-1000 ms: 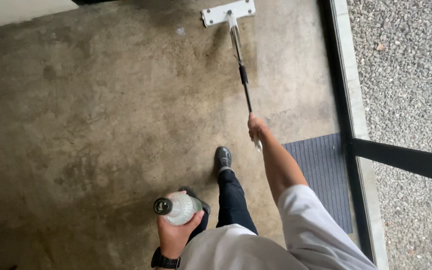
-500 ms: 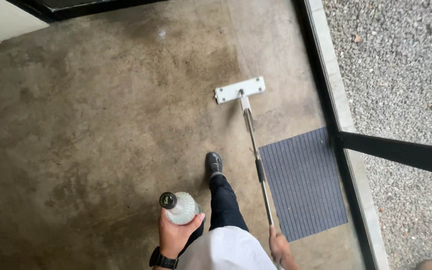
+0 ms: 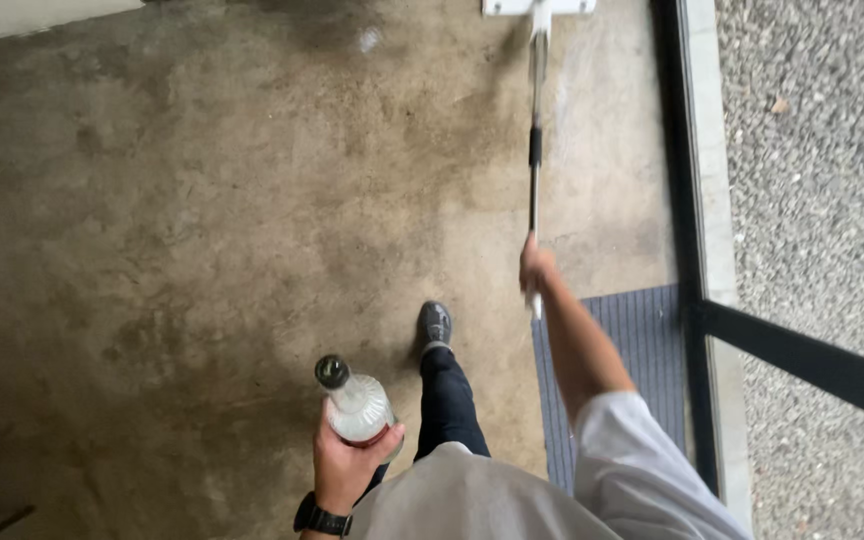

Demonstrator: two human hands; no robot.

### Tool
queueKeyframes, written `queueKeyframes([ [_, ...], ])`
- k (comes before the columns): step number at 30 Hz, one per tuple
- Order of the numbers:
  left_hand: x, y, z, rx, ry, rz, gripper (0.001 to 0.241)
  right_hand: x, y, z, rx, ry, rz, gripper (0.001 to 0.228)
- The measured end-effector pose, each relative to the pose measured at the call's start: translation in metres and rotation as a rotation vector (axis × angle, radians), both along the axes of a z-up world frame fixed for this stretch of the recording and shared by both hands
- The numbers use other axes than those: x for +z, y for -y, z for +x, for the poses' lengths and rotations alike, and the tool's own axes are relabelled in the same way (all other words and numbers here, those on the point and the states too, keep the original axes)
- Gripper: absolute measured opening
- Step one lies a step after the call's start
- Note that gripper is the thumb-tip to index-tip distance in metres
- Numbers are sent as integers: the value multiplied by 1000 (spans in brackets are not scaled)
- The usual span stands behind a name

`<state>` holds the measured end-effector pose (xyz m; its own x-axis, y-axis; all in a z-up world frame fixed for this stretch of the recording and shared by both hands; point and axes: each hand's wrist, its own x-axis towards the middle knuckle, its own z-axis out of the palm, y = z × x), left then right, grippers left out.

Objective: The person mops a tiled bathroom floor and a concrete patio area using a spray bottle and a flat mop. They then walk outside to a gravel area and sweep leaves into a dustpan using a broom.

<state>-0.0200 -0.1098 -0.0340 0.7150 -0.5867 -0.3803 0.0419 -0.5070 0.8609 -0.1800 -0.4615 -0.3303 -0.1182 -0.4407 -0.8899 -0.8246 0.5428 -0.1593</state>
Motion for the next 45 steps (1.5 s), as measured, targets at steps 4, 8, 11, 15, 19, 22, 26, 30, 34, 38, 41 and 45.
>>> queueKeyframes([
  [4, -25, 8, 29, 94, -212, 90, 51, 102, -197, -121, 147, -80, 139, 105],
  [8, -96, 42, 70, 358, -745, 158, 37, 153, -270, -198, 294, -318, 143, 96],
  [11, -140, 71, 93, 436, -894, 122, 37, 157, -263, -216, 345, -337, 132, 90],
  [15, -160, 80, 99, 442, -1026, 163, 44, 172, -246, -243, 479, -301, 78, 81],
  [19, -161, 66, 97, 426, -1108, 86, 45, 168, -216, -224, 618, -222, 17, 72],
  [22, -160, 47, 88, 453, -1163, 96, 45, 125, -164, -149, 467, -73, 175, 78],
  [26, -146, 15, 78, 500, -1136, 90, 42, 46, -113, 2, 569, 32, 98, 82],
  [30, -120, -15, 67, 458, -830, -3, 45, 8, -94, 67, 462, 99, 80, 75],
  [34, -91, -51, 70, 388, -476, -49, 53, 50, -175, -28, 576, -7, 136, 89],
  [38, -73, -74, 61, 392, -230, -134, 67, 141, -271, -165, 577, -215, 48, 78],
  [41, -56, -92, 39, 505, -337, -129, 68, 172, -274, -189, 650, -318, 27, 78],
  [45, -34, -108, 13, 488, -171, -160, 64, 125, -191, -87, 593, -101, 159, 84],
])
